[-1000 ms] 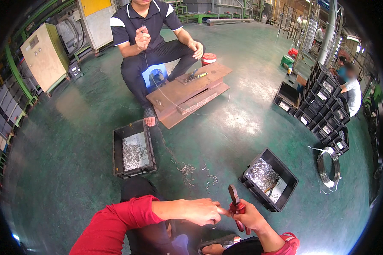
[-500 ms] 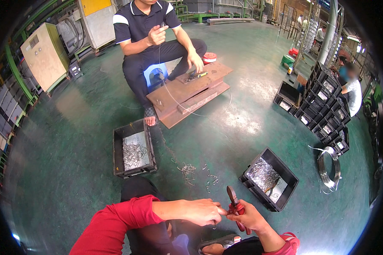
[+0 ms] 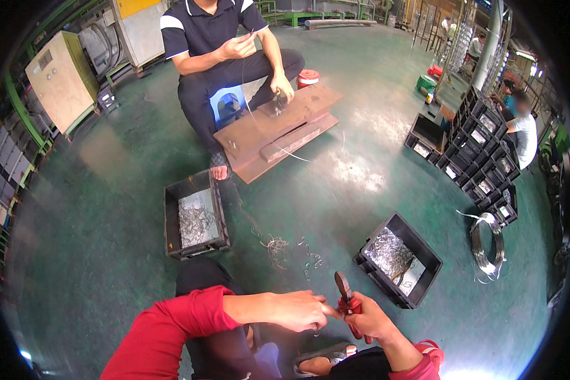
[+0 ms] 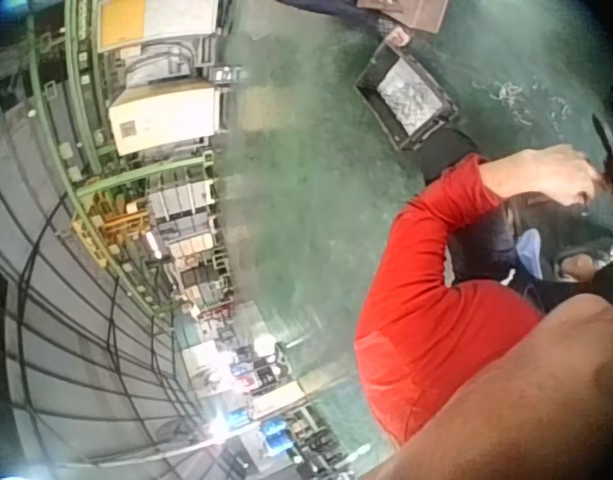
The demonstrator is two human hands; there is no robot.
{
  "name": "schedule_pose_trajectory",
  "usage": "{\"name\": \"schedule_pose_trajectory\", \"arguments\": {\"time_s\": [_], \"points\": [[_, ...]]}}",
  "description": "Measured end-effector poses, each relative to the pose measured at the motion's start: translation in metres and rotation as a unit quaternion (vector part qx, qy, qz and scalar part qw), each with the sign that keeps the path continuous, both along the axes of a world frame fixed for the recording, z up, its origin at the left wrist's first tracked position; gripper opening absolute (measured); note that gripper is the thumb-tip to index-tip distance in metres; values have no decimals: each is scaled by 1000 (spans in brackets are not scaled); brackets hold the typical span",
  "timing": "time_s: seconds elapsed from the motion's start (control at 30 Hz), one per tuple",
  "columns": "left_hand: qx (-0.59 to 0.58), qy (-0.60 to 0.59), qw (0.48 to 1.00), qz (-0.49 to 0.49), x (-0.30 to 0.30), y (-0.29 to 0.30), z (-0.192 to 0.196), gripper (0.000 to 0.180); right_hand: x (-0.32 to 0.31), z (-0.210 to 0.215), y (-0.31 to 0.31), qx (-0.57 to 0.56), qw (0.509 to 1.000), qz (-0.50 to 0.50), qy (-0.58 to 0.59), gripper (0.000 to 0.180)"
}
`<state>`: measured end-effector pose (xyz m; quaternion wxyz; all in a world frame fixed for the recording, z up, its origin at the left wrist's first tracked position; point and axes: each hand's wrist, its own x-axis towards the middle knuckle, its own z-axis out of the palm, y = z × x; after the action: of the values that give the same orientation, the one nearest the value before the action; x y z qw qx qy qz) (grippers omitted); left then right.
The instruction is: The person sits on a low stool and repeatedly picks up small metal wire pieces from the floor. Using red-handled pliers, they bend each piece into a loop and drop it into a black bin. A coworker across the table also handles wire.
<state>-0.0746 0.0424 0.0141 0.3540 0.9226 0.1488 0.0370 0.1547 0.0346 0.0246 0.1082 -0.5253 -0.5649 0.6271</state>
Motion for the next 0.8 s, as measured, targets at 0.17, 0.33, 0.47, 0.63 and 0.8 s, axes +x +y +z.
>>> {"name": "schedule_pose_trajectory", "arguments": {"time_s": [0.17, 0.33, 0.47, 0.63, 0.8], "points": [[11, 33, 999, -3, 0, 1, 4, 14, -2, 4, 1, -19, 1000, -9, 1, 35], [11, 21, 1000, -2, 0, -1, 4, 15, -3, 6, 0, 0, 1000, 4, -4, 35], [6, 26, 1000, -5, 0, 0, 0, 16, -2, 8, -1, -22, 999, 1, -36, 34], [10, 23, 1000, -8, 1, 0, -5, 16, -2, 7, 0, -26, 998, 0, -52, 35], [21, -20, 999, 17, 1, -2, -9, 10, -1, 5, 0, -16, 999, 10, -40, 34]]}}
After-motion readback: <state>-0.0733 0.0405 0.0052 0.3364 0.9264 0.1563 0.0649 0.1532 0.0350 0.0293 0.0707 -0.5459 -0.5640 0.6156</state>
